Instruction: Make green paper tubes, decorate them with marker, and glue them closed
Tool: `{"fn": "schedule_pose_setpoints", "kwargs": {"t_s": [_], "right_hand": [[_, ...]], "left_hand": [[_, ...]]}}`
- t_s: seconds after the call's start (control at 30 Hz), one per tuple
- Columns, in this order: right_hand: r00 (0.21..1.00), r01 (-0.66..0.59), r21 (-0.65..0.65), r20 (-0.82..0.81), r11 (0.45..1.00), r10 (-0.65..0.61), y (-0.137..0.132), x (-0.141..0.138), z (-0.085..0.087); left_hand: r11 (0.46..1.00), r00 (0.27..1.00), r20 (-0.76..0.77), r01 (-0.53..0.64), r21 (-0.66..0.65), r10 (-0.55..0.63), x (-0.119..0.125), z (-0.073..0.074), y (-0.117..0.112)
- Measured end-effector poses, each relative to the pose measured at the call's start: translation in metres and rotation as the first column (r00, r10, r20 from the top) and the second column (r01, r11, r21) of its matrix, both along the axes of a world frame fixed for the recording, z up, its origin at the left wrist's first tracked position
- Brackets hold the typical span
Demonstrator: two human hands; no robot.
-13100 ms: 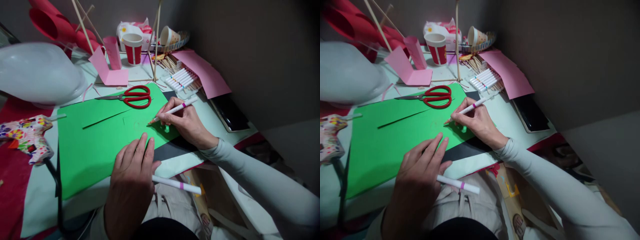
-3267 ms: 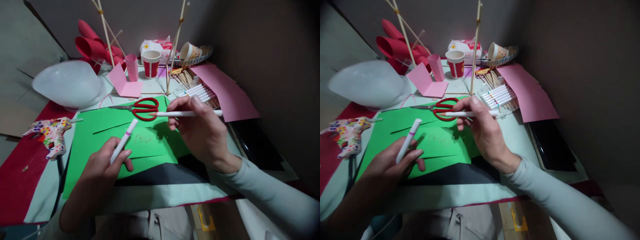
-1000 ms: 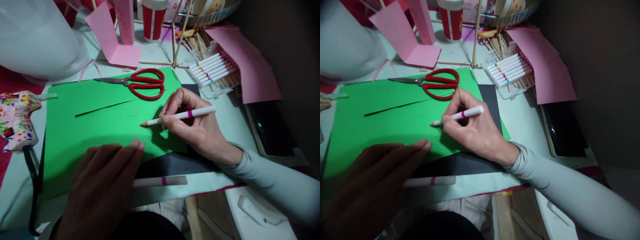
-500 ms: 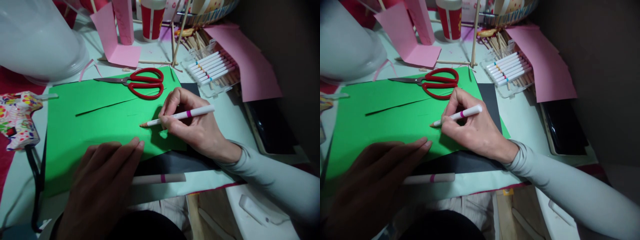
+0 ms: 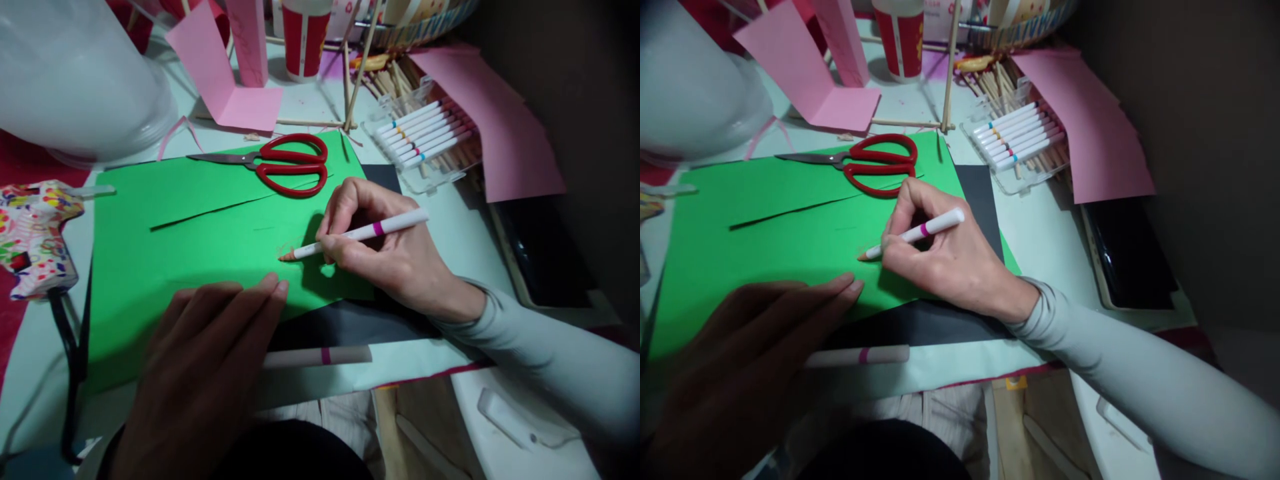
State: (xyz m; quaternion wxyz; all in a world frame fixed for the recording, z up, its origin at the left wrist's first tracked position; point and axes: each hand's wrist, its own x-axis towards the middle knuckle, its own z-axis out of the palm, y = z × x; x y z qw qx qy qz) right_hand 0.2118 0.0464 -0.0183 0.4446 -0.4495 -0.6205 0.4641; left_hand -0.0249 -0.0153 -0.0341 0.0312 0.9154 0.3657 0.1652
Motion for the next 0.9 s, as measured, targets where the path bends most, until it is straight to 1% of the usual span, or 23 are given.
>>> {"fn": "schedule_pose_setpoints", "kwargs": {"t_s": [0.1,0.2,0.3,0.37,0.47,0.6,0.7,0.77,0.83,0.9], "right_hand": [[0.999,0.022,-0.026,-0.030,0.999,-0.023,0.000,0.001,-0.001],[0.979,0.044,-0.074,-0.197,0.996,-0.058,0.003,0.003,-0.005],[0.904,0.065,-0.122,-0.414,0.990,-0.110,0.009,0.007,-0.007],[0.863,0.084,-0.138,-0.485,0.987,-0.141,0.014,0.009,-0.006],[0.842,0.109,-0.131,-0.514,0.985,-0.162,0.020,0.013,-0.004],[0.833,0.128,-0.130,-0.523,0.983,-0.178,0.023,0.017,-0.002],[0.832,0.143,-0.124,-0.522,0.982,-0.187,0.024,0.018,-0.002],[0.833,0.163,-0.125,-0.514,0.979,-0.205,0.025,0.019,-0.001],[0.826,0.194,-0.138,-0.512,0.971,-0.238,0.027,0.021,-0.001],[0.810,0.212,-0.163,-0.522,0.964,-0.266,0.029,0.024,-0.001]], "left_hand": [[1.000,1.000,0.014,0.010,0.020,-0.010,0.000,0.000,0.002],[1.000,1.000,0.016,0.012,0.007,-0.012,0.000,0.000,0.003],[1.000,1.000,0.017,0.022,-0.007,-0.022,-0.001,0.000,0.003],[1.000,1.000,0.010,0.023,-0.006,-0.023,-0.002,0.000,0.002],[0.998,0.999,-0.024,0.047,0.032,-0.047,-0.003,-0.002,0.004],[0.998,0.999,-0.008,0.054,0.037,-0.054,-0.007,-0.004,0.008],[0.991,0.992,-0.031,0.123,0.056,-0.121,-0.014,-0.003,0.011],[0.987,0.989,-0.038,0.147,0.059,-0.145,-0.017,-0.002,0.012],[0.991,0.992,0.006,0.125,0.046,-0.126,-0.020,-0.002,0.010],[0.995,0.992,0.087,0.091,0.031,-0.093,-0.021,-0.002,0.007]]}}
